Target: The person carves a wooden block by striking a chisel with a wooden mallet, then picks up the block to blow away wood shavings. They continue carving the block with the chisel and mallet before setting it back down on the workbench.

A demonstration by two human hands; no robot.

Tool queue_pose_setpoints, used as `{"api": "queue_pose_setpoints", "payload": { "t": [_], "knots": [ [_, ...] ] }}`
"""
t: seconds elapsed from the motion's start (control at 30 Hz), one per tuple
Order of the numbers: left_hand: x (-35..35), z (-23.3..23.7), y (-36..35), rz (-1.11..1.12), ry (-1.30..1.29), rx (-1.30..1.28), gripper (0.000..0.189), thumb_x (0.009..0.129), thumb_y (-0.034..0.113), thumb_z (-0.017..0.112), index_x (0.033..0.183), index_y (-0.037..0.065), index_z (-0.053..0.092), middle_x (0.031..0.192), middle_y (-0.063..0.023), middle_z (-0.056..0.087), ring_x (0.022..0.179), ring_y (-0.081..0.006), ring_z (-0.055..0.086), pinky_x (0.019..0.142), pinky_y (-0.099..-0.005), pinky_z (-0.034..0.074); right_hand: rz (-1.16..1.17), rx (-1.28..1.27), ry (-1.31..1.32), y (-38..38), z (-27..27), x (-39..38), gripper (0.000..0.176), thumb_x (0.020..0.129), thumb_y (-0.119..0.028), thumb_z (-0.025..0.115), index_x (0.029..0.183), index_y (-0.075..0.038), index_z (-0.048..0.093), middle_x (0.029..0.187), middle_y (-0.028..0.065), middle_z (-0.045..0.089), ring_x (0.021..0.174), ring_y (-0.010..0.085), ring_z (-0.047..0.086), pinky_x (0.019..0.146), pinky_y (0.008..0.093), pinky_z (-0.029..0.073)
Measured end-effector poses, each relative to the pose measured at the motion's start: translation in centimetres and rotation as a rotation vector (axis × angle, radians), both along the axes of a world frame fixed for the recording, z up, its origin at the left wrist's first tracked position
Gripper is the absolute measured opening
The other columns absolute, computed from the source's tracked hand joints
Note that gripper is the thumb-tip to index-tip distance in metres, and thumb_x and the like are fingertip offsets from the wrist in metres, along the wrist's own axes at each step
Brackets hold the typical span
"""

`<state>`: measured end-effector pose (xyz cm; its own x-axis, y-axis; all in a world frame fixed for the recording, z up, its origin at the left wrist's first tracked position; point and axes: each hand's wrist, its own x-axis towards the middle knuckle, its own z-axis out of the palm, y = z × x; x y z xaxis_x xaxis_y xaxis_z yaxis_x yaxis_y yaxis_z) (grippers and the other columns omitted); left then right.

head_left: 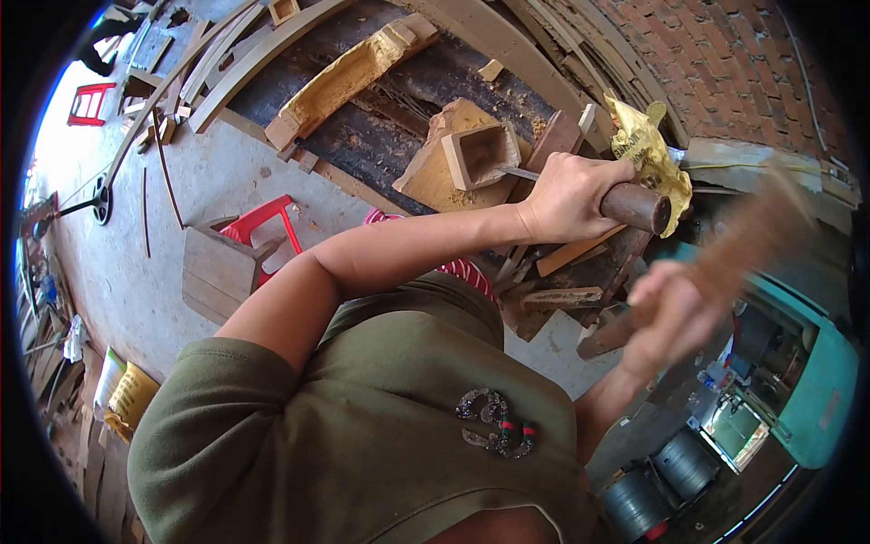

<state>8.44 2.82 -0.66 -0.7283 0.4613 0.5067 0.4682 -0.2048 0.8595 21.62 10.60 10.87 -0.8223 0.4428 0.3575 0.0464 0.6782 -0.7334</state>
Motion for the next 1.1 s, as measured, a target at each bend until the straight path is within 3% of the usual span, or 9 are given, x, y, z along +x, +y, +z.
{"api": "queue_pose_setpoints", "payload": {
  "t": [0.07,0.1,0.17,0.23,0.83,0.9,0.97,1.03,1.1],
  "knots": [
    [-0.4,-1.0,-0.2,0.043,-0.018,-0.031,0.031,0.067,0.016,0.078,0.090,0.009,0.060,0.075,-0.0137,0.064,0.073,-0.0353,0.066,0.061,-0.0411,0.052,-0.025,-0.064,-0.238,-1.1,0.5,-1.1,0.068,0.091,-0.024,0.061,0.146,0.006,0.036,0.136,0.0216,0.052,0.124,0.0311,0.052,0.107,0.0417,0.037],
    [-0.9,-2.5,-0.3,0.054,-0.033,-0.103,0.031,0.066,0.016,0.079,0.089,0.008,0.059,0.075,-0.0149,0.064,0.074,-0.0359,0.066,0.061,-0.0413,0.052,0.043,0.156,-0.211,-0.6,-0.2,-1.3,0.068,0.090,-0.022,0.061,0.146,0.007,0.035,0.138,0.0220,0.051,0.124,0.0318,0.052,0.106,0.0411,0.037],
    [-1.1,-2.6,-0.7,0.054,-0.004,-0.034,0.031,0.066,0.016,0.078,0.089,0.009,0.059,0.074,-0.0154,0.064,0.073,-0.0362,0.066,0.060,-0.0414,0.051,0.092,0.116,-0.132,0.0,-0.6,-0.4,0.067,0.093,-0.025,0.058,0.148,0.003,0.031,0.101,0.0152,0.058,0.061,0.0127,0.051,0.056,0.0263,0.044],
    [-0.7,-2.7,-0.9,0.055,-0.029,-0.061,0.031,0.066,0.015,0.078,0.090,0.009,0.060,0.074,-0.0149,0.064,0.073,-0.0359,0.066,0.061,-0.0409,0.051,0.030,-0.168,0.082,-0.9,-0.6,0.2,0.067,0.096,-0.029,0.054,0.148,0.003,0.026,0.075,0.0105,0.052,0.058,0.0129,0.048,0.051,0.0243,0.040],
    [-0.3,-0.3,-0.4,-0.006,-0.051,0.012,0.031,0.069,0.021,0.077,0.095,0.012,0.061,0.076,-0.0115,0.067,0.074,-0.0340,0.067,0.062,-0.0431,0.050,-0.038,-0.154,0.184,-2.7,1.2,-0.7,0.065,0.100,-0.041,0.045,0.144,0.003,0.028,0.076,0.0115,0.050,0.061,0.0154,0.048,0.048,0.0236,0.040],
    [0.1,-0.6,-0.4,-0.031,-0.027,-0.048,0.033,0.068,0.022,0.077,0.095,0.013,0.061,0.076,-0.0113,0.067,0.075,-0.0336,0.067,0.063,-0.0429,0.051,0.057,-0.115,0.186,-0.3,-0.1,0.4,0.072,0.092,-0.033,0.055,0.147,0.006,0.030,0.090,0.0154,0.056,0.066,0.0177,0.052,0.062,0.0305,0.046],
    [0.1,-1.3,-0.6,-0.023,-0.026,-0.057,0.033,0.068,0.022,0.077,0.095,0.013,0.061,0.077,-0.0114,0.067,0.075,-0.0334,0.067,0.063,-0.0428,0.051,-0.058,-0.077,-0.175,-1.3,-0.2,-0.4,0.069,0.090,-0.028,0.060,0.145,0.006,0.036,0.112,0.0202,0.059,0.087,0.0251,0.061,0.083,0.0346,0.048],
    [-0.5,-2.5,-0.9,-0.053,-0.014,-0.063,0.033,0.067,0.021,0.077,0.096,0.013,0.061,0.078,-0.0117,0.067,0.076,-0.0331,0.067,0.065,-0.0427,0.052,0.030,0.207,-0.260,-1.0,-0.4,-1.2,0.074,0.089,-0.028,0.062,0.147,0.007,0.032,0.139,0.0268,0.050,0.127,0.0359,0.052,0.107,0.0411,0.037],
    [-0.2,-3.2,-1.0,-0.027,-0.009,-0.064,0.033,0.067,0.019,0.076,0.096,0.013,0.062,0.078,-0.0117,0.067,0.075,-0.0334,0.067,0.065,-0.0431,0.052,-0.007,-0.008,-0.064,-0.1,-1.4,0.7,0.072,0.090,-0.031,0.061,0.143,0.009,0.035,0.125,0.0234,0.058,0.115,0.0332,0.059,0.098,0.0390,0.045]
  ]
}}
